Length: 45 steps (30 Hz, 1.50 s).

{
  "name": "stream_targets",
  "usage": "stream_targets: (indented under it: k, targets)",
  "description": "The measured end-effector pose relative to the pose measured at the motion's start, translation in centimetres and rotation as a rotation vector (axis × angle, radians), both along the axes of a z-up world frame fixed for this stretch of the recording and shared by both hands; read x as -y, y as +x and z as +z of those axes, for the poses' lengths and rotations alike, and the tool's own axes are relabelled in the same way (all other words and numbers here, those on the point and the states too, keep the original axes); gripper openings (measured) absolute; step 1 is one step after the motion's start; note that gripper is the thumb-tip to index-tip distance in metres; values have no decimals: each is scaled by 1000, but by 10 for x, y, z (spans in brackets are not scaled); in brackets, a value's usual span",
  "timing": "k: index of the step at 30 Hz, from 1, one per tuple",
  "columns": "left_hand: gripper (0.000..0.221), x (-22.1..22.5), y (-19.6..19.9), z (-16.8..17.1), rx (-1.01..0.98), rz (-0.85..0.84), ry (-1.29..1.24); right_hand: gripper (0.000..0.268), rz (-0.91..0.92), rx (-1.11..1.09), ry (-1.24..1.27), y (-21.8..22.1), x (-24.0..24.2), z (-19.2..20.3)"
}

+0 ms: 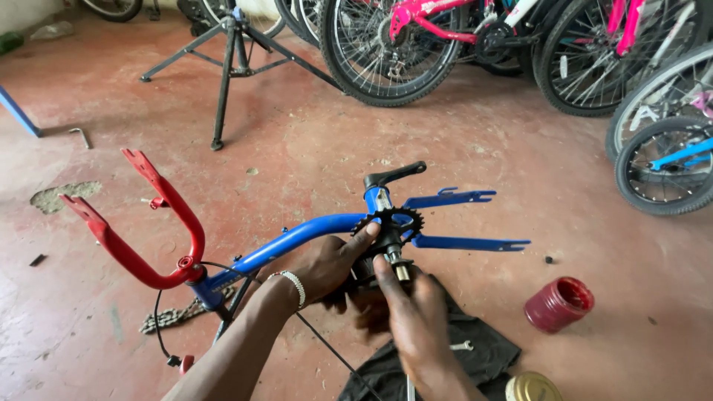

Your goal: Removing a crank axle from a bicycle frame using a socket wrench and other hand tools.

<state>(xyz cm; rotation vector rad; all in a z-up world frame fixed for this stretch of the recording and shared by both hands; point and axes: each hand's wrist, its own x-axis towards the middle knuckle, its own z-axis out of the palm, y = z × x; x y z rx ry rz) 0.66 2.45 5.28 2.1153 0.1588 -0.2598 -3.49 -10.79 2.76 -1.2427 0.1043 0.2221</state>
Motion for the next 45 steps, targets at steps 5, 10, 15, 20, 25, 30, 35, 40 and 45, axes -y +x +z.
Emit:
stream_targets:
  k: [5,10,15,20,25,30,35,40,45]
  targets:
    - [51,-3,-13,42,-177,-161,34,58,-218,794,-992,-2,23,-10]
    - [26,-2,-11,57,-59,-58,-219,59,-217,1162,-1162,8,17,-6]
    - [29,-4,-4,49,202,-126,-416,49,-325,1141,-1126,24,7,-6]
    - [68,-9,1,38,294,-531,-734,28,-321,999,-1093,18,3,9]
    - [50,-18,18,31,342,-666,-646,25,-278,1001,-1073,22,8,9]
    - [56,-20,26,27,359,-685,-574,33,-252,993,-1115,21,10,9]
    - [49,-27,32,18,287,-746,-730,41,-194,1003,-1175,22,11,7]
    - [31,-1,28,28,359,-435,-473,17,-230,1016,-1078,26,15,13]
    - [27,16,26,20,568,-348,-398,6,-213,941,-921,23,26,28]
